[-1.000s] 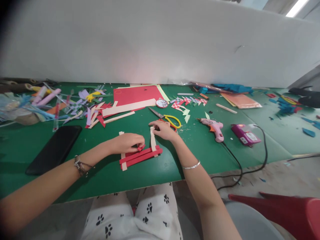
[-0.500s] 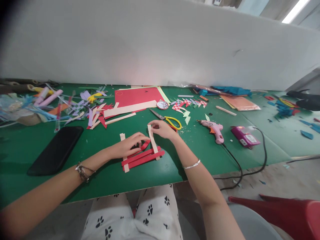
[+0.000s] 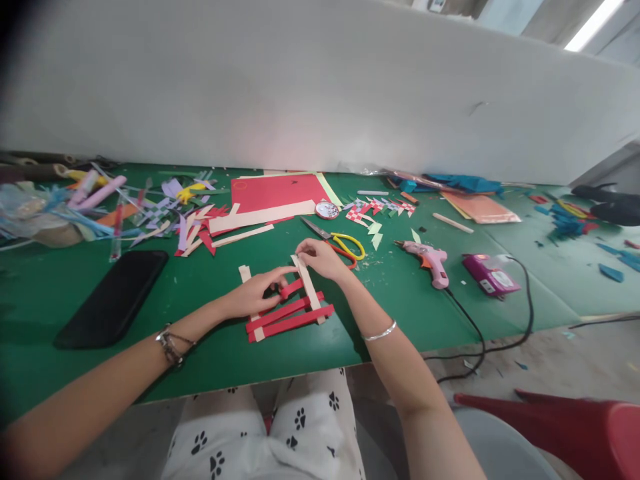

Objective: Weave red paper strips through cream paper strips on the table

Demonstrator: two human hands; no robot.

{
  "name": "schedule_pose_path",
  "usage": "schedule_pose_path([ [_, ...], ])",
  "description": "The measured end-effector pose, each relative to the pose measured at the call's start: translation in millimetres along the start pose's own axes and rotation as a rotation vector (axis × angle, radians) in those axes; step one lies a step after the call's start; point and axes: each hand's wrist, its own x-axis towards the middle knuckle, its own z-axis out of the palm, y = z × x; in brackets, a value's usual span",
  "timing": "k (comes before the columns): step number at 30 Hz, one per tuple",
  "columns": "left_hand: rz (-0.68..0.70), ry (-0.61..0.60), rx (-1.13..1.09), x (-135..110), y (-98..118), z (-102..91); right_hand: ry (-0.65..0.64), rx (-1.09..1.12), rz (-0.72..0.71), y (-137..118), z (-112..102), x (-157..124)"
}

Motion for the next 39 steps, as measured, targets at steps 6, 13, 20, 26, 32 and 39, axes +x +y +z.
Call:
schedule_pose_path([
  [6,-0.033,0.016,0.009,0.0,2.0,-3.1,-0.051,0.021,0.059,-7.3,0.3,-2.1],
  [13,-0.047,0.054,-0.060,0.4,1.7,-3.9,-0.166,0.058,0.057,0.6,-3.5,1.6],
  [20,-0.093,0.148,-0.192,1.6,2.0,-5.2,-0.035,0.140,0.084,-4.8,4.1,1.3],
  [26,-0.105,0.122,-0.200,1.9,0.9,-5.4,0.007,0.141,0.128,-5.3,3.0,-0.5],
  [32,-0.132,0.094,-0.252,1.7,1.4,-4.9,-0.027,0.168,0.134,-0.4,1.3,-2.1],
  [39,-0.060,0.178,-0.293,1.4,0.2,-6.9,-0.046,0.206,0.119,1.0,1.3,-2.5],
])
